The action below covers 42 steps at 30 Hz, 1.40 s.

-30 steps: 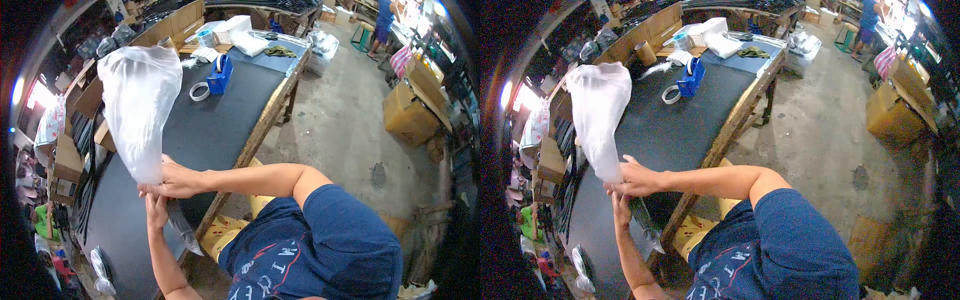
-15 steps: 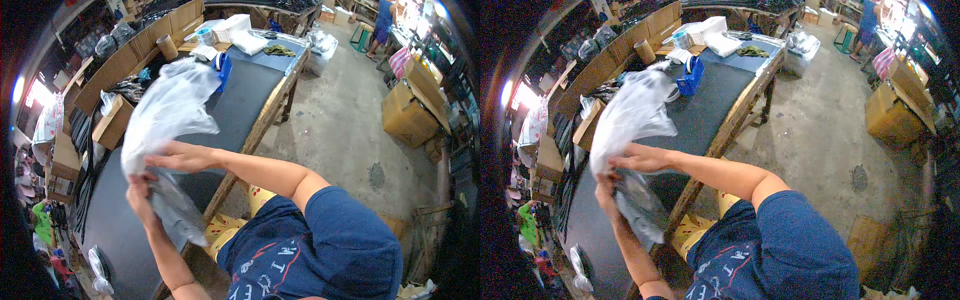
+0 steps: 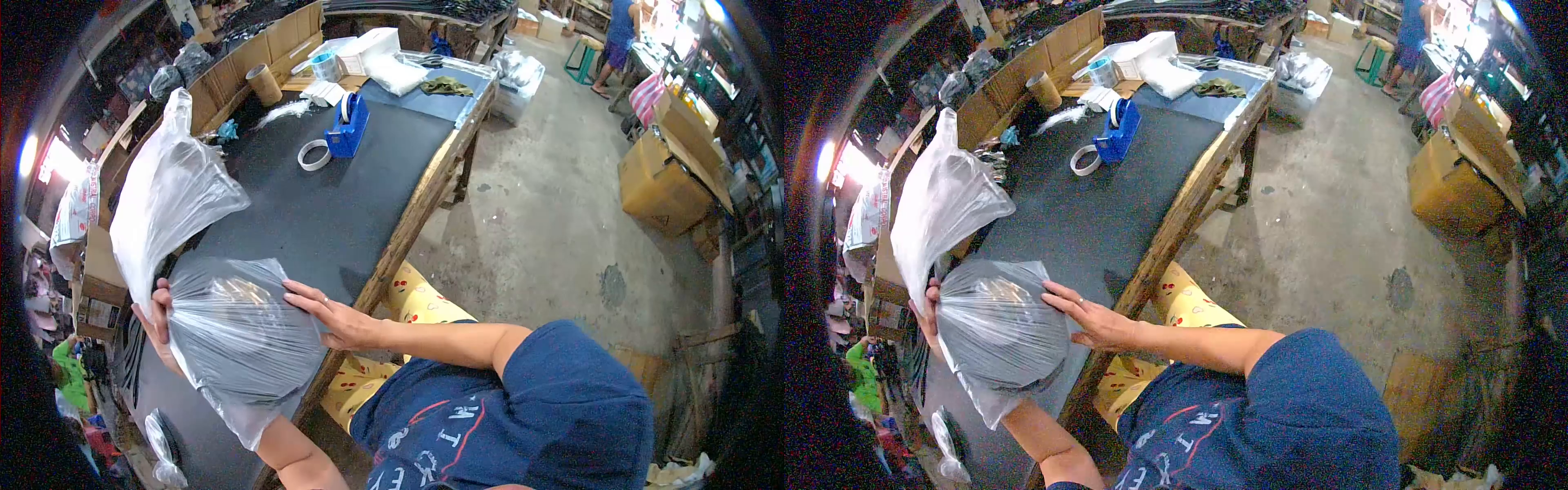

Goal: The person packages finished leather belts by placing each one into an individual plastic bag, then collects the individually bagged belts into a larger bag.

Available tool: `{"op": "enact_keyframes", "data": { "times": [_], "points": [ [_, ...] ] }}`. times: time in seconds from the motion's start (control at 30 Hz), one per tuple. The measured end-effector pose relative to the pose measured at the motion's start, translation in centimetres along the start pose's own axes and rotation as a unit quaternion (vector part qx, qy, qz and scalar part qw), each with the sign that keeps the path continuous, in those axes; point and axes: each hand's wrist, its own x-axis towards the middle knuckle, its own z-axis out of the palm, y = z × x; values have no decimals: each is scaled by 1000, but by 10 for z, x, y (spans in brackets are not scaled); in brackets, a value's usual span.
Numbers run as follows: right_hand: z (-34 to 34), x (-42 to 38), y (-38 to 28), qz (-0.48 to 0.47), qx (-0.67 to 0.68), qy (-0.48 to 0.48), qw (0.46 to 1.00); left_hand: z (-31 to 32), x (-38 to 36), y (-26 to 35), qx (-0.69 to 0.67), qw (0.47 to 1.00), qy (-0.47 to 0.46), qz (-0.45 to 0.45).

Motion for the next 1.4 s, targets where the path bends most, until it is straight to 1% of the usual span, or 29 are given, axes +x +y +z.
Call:
{"op": "enact_keyframes", "data": {
  "times": [0.03, 0.07, 0.1, 0.13, 0.2, 0.23, 0.27, 0.33, 0.4, 0.43, 0.53, 0.57, 0.6, 0.63, 0.67, 0.7, 0.73, 0.8, 0.83, 0.87, 0.9, 0.93, 0.97, 1.03, 1.13, 1.2, 1.27, 1.3, 1.4],
  "points": [
    [1, 4, 4, -28, 12, 16, 999, 8, -6, -7, 240, 952, 186, -36],
    [2, 5, 7, -56, 24, 32, 998, 15, -12, -15, 456, 814, 355, -67],
    [-2, 4, 7, -52, 47, 17, 997, 111, 66, -41, 249, 793, 553, 65],
    [-3, 3, 9, -54, 47, 17, 997, 112, 68, -37, 250, 793, 552, 66],
    [-4, -2, 13, -45, 77, 20, 996, 111, 69, -31, 254, 832, 492, -40],
    [-4, -4, 10, -45, 79, 20, 996, 122, 72, -31, 375, 843, 382, -61],
    [-3, -5, 6, -8, 123, 35, 992, 133, 80, -31, 376, 842, 383, -62],
    [1, -10, 6, 28, 170, 48, 984, 149, 98, -30, 537, 776, 317, -94],
    [5, -14, 13, 64, 192, 8, 979, 139, 99, -25, 540, 767, 333, -95],
    [18, -14, 9, 94, 422, 72, 899, 134, 98, -20, 558, 751, 331, -126],
    [5, -3, -6, 169, 478, 77, 859, 108, 94, -14, 589, 726, 322, -149],
    [7, 8, -24, 244, 495, 195, 811, 97, 93, -17, 605, 717, 316, -141],
    [4, 5, -2, 244, 495, 195, 811, 91, 95, -19, 621, 707, 311, -132],
    [0, -3, 36, 260, 660, 59, 703, 103, 106, -31, 594, 731, 325, -84],
    [-6, -3, 59, 260, 787, -80, 555, 106, 112, -33, 594, 731, 324, -84],
    [-19, 40, -7, 565, 568, 118, 587, 108, 119, -32, 685, 680, 253, -73],
    [-7, 29, 25, 563, 568, 121, 588, 112, 125, -32, 763, 619, 177, -60],
    [17, -4, 109, 248, 743, -234, 576, 125, 136, -31, 730, 658, 172, -73],
    [-8, 12, 38, 476, 535, -65, 695, 134, 140, -27, 704, 671, 173, -154],
    [-4, 8, 40, 393, 564, -88, 721, 144, 145, -22, 675, 678, 174, -234],
    [7, 4, 35, 340, 517, -33, 785, 153, 153, -18, 633, 693, 163, -304],
    [24, -3, 29, 285, 466, 22, 837, 152, 151, -19, 631, 693, 166, -305],
    [37, -6, 27, 287, 466, 23, 837, 149, 149, -23, 589, 729, 199, -287],
    [51, -5, 22, 102, 204, 154, 961, 139, 146, -26, 522, 781, 238, -248],
    [32, 10, 17, 64, 271, 202, 939, 131, 140, -14, 476, 770, 317, -283],
    [16, 10, 6, 61, 324, 212, 920, 135, 137, -16, 484, 765, 347, -247],
    [-14, 16, -16, 181, 629, 134, 744, 132, 135, -15, 495, 775, 338, -202],
    [-19, 18, -20, 226, 664, 150, 697, 140, 140, -21, 499, 779, 336, -176],
    [-23, 22, -11, 279, 652, 138, 691, 138, 146, -21, 522, 768, 286, -239]
  ]
}}
